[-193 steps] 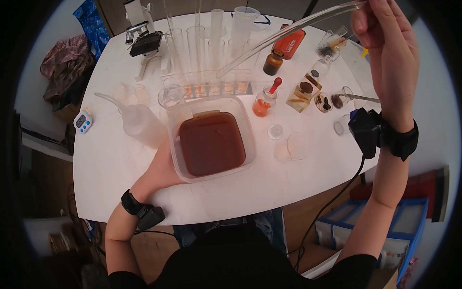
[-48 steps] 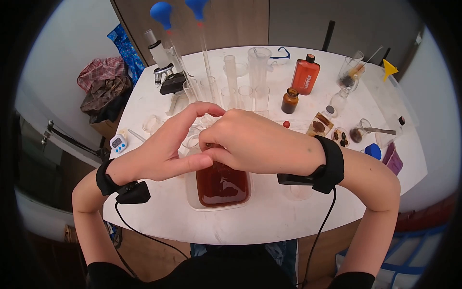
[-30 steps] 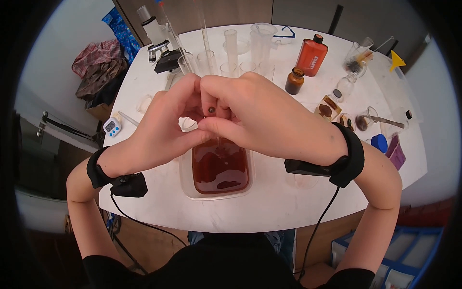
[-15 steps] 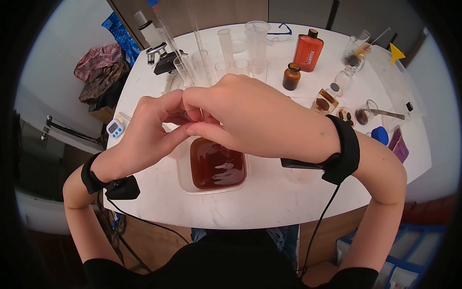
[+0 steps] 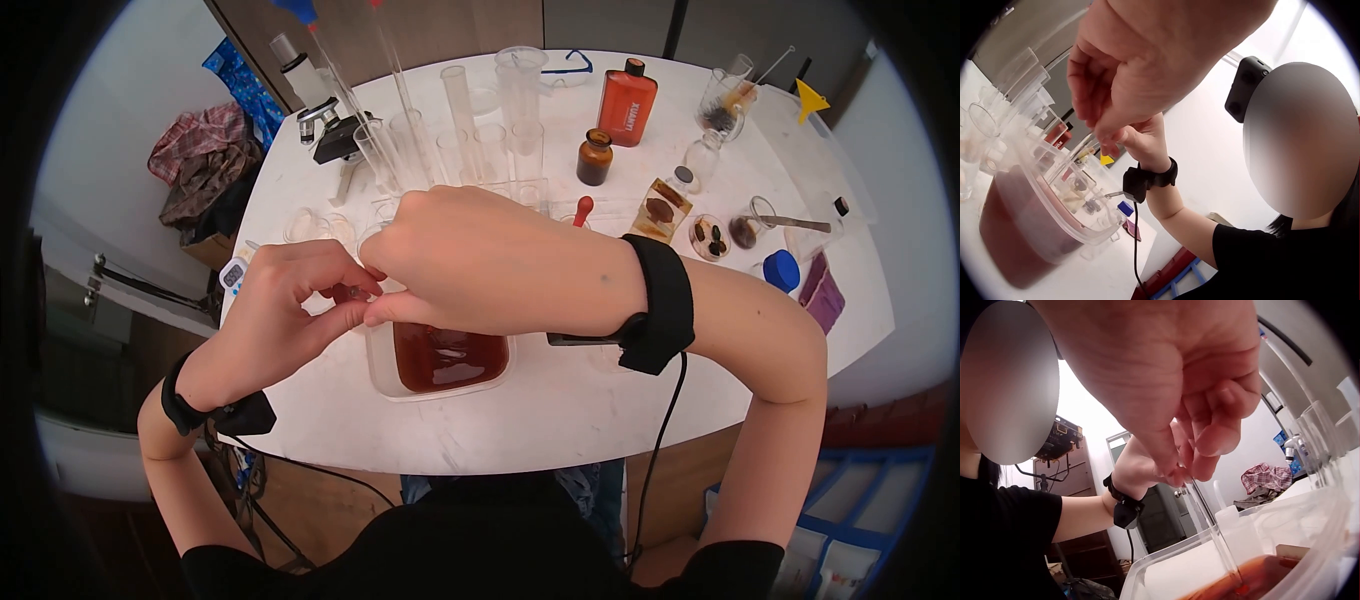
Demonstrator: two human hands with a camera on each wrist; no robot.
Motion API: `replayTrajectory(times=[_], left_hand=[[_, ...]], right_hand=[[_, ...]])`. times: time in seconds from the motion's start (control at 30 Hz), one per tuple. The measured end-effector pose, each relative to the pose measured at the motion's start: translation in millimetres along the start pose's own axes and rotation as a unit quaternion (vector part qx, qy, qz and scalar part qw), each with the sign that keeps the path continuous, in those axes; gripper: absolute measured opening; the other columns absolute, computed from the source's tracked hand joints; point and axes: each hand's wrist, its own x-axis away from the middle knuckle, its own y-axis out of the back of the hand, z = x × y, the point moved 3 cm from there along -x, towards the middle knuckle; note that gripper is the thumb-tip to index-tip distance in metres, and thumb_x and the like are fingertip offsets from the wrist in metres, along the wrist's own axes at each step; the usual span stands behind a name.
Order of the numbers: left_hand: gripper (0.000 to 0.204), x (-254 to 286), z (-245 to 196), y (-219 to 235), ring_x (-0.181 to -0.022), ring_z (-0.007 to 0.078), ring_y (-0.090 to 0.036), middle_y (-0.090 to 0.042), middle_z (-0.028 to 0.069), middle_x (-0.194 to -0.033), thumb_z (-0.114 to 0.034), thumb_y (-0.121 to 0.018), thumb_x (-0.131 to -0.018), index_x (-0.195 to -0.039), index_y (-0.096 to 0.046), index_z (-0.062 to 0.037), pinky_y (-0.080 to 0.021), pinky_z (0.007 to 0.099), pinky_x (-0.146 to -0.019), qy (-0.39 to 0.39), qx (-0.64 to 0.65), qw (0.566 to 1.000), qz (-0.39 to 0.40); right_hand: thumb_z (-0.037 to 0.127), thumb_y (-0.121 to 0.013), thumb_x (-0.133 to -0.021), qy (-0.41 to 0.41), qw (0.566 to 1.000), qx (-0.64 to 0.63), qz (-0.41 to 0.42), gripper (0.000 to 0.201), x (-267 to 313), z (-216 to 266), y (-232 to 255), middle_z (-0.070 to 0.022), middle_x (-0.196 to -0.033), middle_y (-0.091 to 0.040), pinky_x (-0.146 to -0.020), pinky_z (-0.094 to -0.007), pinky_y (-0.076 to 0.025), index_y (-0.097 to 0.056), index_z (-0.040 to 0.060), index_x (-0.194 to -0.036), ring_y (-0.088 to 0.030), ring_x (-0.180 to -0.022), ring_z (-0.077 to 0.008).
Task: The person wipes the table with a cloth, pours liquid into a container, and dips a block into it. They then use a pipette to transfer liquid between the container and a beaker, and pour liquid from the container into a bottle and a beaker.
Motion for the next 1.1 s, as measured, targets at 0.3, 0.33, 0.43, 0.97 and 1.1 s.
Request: replayTrajectory(times=[0.3, 0.33, 0.43, 0.97, 1.1], left_hand=[[0.01, -29, 1, 5, -0.059, 0.0198, -0.059, -0.063, 0.0109, -0.07, 0.001, -0.064, -0.073, -0.083, -0.064, 0.0023, -0.048, 0.0265, -0.058, -0.018, -0.014, 0.999, -0.025], [0.01, -32, -1, 2, -0.058, 0.0199, -0.059, -0.063, 0.0113, -0.069, 0.0, -0.064, -0.073, -0.083, -0.064, 0.0025, -0.048, 0.0268, -0.058, -0.024, -0.018, 1.0, -0.006], [0.008, -28, -7, -9, -0.059, 0.0232, -0.06, -0.063, 0.011, -0.069, -0.001, -0.066, -0.073, -0.081, -0.063, 0.0005, -0.048, 0.0289, -0.056, -0.055, -0.025, 0.998, 0.019], [0.009, -19, -17, -10, -0.067, 0.0299, -0.059, -0.061, 0.0127, -0.074, 0.001, -0.061, -0.077, -0.086, -0.059, 0.0001, -0.047, 0.0335, -0.059, -0.115, -0.021, 0.992, 0.043], [0.009, 0, -21, 5, -0.066, 0.0281, -0.06, -0.061, 0.0124, -0.073, -0.001, -0.062, -0.077, -0.085, -0.059, 0.0002, -0.047, 0.0332, -0.059, -0.102, -0.036, 0.993, 0.051]], right_hand=[[0.025, -0.066, -0.079, -0.071, 0.993, -0.099, 0.001, 0.03, -11, -18, 13, -0.0157, -0.064, -0.06, -0.058, -0.0332, -0.047, -0.06, -0.0041, -0.077, -0.059, -0.058, -0.0274], [0.025, -0.066, -0.079, -0.073, 0.993, -0.096, 0.002, 0.03, -6, -19, 15, -0.0157, -0.064, -0.06, -0.058, -0.0332, -0.047, -0.06, -0.0041, -0.077, -0.059, -0.058, -0.0274], [0.014, -0.068, -0.078, -0.061, 0.991, -0.112, 0.046, 0.02, 10, -14, 11, -0.0112, -0.065, -0.06, -0.056, -0.0284, -0.045, -0.057, -0.0019, -0.082, -0.059, -0.058, -0.0216], [0.013, -0.067, -0.077, -0.125, 0.989, -0.055, 0.056, 0.018, 16, 3, 13, -0.0113, -0.065, -0.062, -0.057, -0.0275, -0.047, -0.061, -0.0022, -0.085, -0.06, -0.058, -0.0211], [0.013, -0.066, -0.078, -0.072, 0.993, -0.078, 0.057, 0.016, 7, 12, -4, -0.0102, -0.062, -0.061, -0.054, -0.0274, -0.046, -0.061, -0.0013, -0.084, -0.059, -0.054, -0.0195]])
